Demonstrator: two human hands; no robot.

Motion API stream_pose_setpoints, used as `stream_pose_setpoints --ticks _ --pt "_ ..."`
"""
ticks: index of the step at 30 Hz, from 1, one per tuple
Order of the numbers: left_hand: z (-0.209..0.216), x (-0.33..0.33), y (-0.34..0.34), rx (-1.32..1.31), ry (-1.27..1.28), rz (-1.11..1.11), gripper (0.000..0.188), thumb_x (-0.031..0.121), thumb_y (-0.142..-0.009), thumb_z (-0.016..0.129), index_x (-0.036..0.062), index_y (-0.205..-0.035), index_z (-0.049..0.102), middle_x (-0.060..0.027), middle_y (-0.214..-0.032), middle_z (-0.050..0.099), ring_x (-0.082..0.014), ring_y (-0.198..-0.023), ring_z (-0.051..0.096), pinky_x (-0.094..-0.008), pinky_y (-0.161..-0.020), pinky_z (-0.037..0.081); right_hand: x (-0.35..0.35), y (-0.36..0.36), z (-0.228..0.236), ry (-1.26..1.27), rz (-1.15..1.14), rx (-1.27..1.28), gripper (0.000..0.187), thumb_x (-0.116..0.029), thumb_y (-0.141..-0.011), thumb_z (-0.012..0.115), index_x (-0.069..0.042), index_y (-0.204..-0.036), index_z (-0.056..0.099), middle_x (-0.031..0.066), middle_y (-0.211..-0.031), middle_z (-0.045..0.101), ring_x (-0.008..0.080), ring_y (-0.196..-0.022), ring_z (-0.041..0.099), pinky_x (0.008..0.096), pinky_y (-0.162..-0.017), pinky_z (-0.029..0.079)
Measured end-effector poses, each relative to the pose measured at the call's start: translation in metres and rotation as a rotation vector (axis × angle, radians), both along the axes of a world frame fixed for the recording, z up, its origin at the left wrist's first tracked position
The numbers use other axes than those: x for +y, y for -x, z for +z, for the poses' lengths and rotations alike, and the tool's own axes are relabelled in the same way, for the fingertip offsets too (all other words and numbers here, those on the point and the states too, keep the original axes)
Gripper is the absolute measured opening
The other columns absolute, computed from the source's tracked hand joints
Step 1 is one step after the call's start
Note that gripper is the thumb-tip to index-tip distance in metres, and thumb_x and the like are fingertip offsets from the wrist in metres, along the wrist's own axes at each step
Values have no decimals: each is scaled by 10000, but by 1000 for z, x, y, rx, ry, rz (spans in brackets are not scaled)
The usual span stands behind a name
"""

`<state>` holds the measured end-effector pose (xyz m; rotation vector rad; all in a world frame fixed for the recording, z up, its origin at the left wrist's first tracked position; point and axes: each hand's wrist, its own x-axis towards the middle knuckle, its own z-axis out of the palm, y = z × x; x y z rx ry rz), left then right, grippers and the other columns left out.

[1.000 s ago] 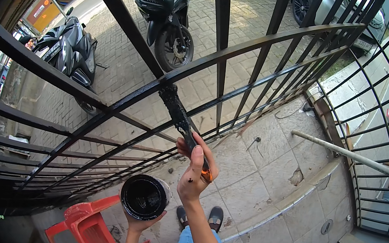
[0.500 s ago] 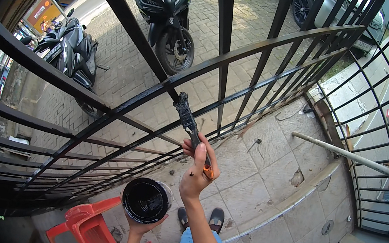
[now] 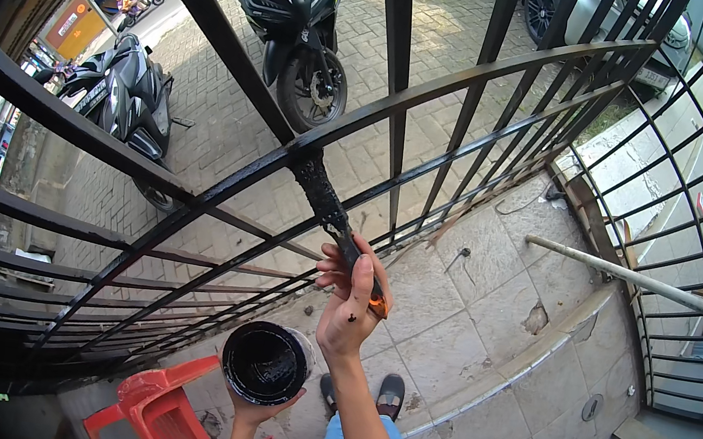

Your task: The person paints a metal gate with a paintbrush, applying paint from a paint can.

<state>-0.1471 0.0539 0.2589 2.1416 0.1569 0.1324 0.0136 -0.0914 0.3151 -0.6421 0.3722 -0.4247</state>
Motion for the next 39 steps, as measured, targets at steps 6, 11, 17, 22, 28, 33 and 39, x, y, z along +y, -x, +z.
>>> stream_pose_setpoints --ticks 6,11,17,22,28,33,39 --pt "7 -6 -7 -43 100 43 1094 270 -452 857 16 -1302 217 -130 -1238 360 -252 -1151 423 -365 -991 334 -4 0 -10 -27 40 -4 329 -210 -903 492 55 -1091 543 193 -876 630 154 -701 604 208 -564 466" --pt "13 -9 -7 -34 45 34 1082 273 -454 857 17 -1296 227 -130 -1231 364 -252 -1140 431 -364 -984 339 -3 -1 -9 61 95 28 339 -223 -902 497 50 -1097 550 176 -879 630 132 -711 583 203 -544 435" --pt "-4 1 5 -5 26 19 1089 284 -458 856 17 -1301 221 -131 -1230 368 -252 -1133 437 -367 -977 344 0 8 -14 176 112 4 311 -230 -909 488 5 -1101 556 136 -871 636 59 -651 500 188 -510 376" --pt "-11 3 9 32 30 -24 1103 284 -459 855 17 -1309 205 -135 -1238 373 -251 -1140 435 -370 -980 343 1 10 -59 291 88 269 265 -202 -899 507 7 -1027 607 121 -834 649 33 -555 425 176 -492 335" --pt "12 -8 -2 -35 111 9 1115 258 -451 861 26 -1314 193 -138 -1241 380 -253 -1132 450 -372 -981 347 7 7 -62 407 -95 321 272 -179 -901 498 53 -999 601 95 -748 651 67 -663 555 153 -590 377" --pt "4 5 3 -22 85 22 1110 240 -444 862 27 -1308 200 -128 -1230 381 -249 -1121 457 -365 -974 365 13 -3 -37 373 -71 324 277 -173 -899 481 58 -994 599 86 -739 646 48 -622 526 147 -567 354" --pt "12 3 -1 -6 117 30 1096 239 -445 859 28 -1302 209 -124 -1222 378 -246 -1123 452 -359 -969 373 7 0 -39 408 -125 347 259 -167 -893 475 37 -976 611 62 -703 642 0 -524 375 172 -483 229"
